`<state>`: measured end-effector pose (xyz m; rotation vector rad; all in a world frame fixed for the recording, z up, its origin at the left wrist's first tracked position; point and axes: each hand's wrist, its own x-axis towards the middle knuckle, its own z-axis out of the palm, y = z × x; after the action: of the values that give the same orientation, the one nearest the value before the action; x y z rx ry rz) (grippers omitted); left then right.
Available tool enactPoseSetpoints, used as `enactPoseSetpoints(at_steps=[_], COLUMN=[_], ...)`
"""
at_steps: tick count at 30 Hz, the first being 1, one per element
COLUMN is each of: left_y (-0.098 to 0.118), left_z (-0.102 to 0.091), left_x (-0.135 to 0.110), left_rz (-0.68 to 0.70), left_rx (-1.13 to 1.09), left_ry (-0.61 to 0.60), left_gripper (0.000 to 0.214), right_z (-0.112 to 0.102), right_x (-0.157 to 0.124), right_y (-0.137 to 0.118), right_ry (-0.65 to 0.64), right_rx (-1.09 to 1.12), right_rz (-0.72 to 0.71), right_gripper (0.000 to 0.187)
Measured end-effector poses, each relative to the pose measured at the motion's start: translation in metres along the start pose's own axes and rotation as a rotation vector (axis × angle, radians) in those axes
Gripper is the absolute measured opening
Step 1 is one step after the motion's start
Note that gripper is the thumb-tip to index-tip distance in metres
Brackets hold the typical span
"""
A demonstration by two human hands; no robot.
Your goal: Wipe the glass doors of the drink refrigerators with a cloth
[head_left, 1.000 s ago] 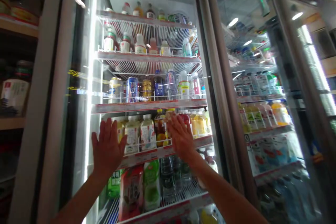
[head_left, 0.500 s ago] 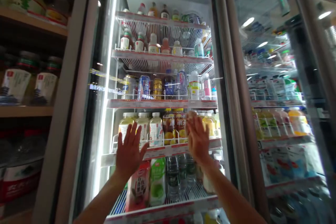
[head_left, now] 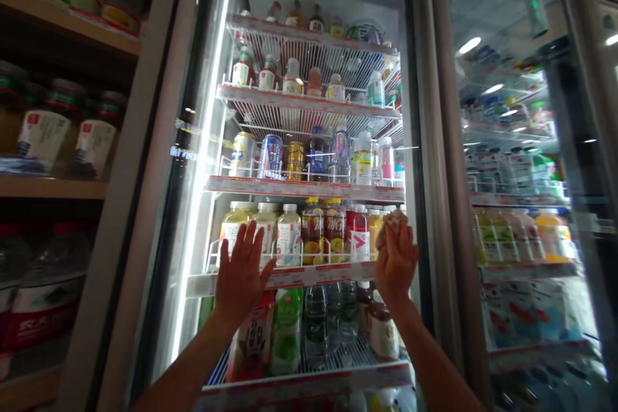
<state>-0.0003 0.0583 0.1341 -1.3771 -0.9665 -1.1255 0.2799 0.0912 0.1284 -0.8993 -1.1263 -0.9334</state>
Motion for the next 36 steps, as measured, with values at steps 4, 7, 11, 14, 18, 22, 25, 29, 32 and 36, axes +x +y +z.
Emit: enactPoseSetpoints(at_steps=[4,7,11,14,18,22,25,29,32,36], left_y=[0.003,0.007,0.012,0.012,0.010,0.009,0.009,0.013,0.018,0.027], left_z=[-0.001,-0.003,-0.005,-0.005,-0.004,-0.005,-0.005,-0.003,-0.005,-0.010], left_x=[-0.002,-0.011,-0.026,-0.031,-0.031,-0.034,-0.035,-0.036,-0.044,-0.065], left_rz=[-0.017,-0.034,-0.029,-0.024,-0.020,-0.009,-0.028,-0.059,-0.077,-0.036], left_rx=[-0.009,-0.024,-0.029,-0.023,-0.033,-0.065,-0.074,-0.064,-0.067,-0.078], left_ry=[-0.010,-0.008,-0.021,-0.012,-0.004,-0.009,-0.024,-0.039,-0.059,-0.096], left_gripper=[0.067,0.067,0.067,0.066,0.066,0.066,0.067,0.067,0.067,0.067], right_z=[-0.002,-0.006,-0.007,-0.006,-0.010,-0.017,-0.019,-0.023,-0.028,-0.029], right_x=[-0.018,-0.029,-0.021,-0.021,-0.040,-0.042,-0.039,-0.056,-0.068,-0.061], right_y=[-0.035,-0.041,-0.006,-0.011,-0.040,-0.006,0.021,-0.002,-0.012,0.012], right_ry=[-0.132,-0.231,-0.071,-0.042,-0.217,-0.145,-0.003,-0.152,-0.296,-0.142], right_rx=[0.106,0.146,0.019,0.005,0.126,0.032,-0.057,0.035,0.109,-0.009], right_rz=[-0.215,-0.370,-0.081,-0.002,-0.327,-0.211,0.002,-0.149,-0.313,-0.030], right_gripper=[0.050,0.051,0.052,0.052,0.051,0.050,0.051,0.055,0.055,0.054])
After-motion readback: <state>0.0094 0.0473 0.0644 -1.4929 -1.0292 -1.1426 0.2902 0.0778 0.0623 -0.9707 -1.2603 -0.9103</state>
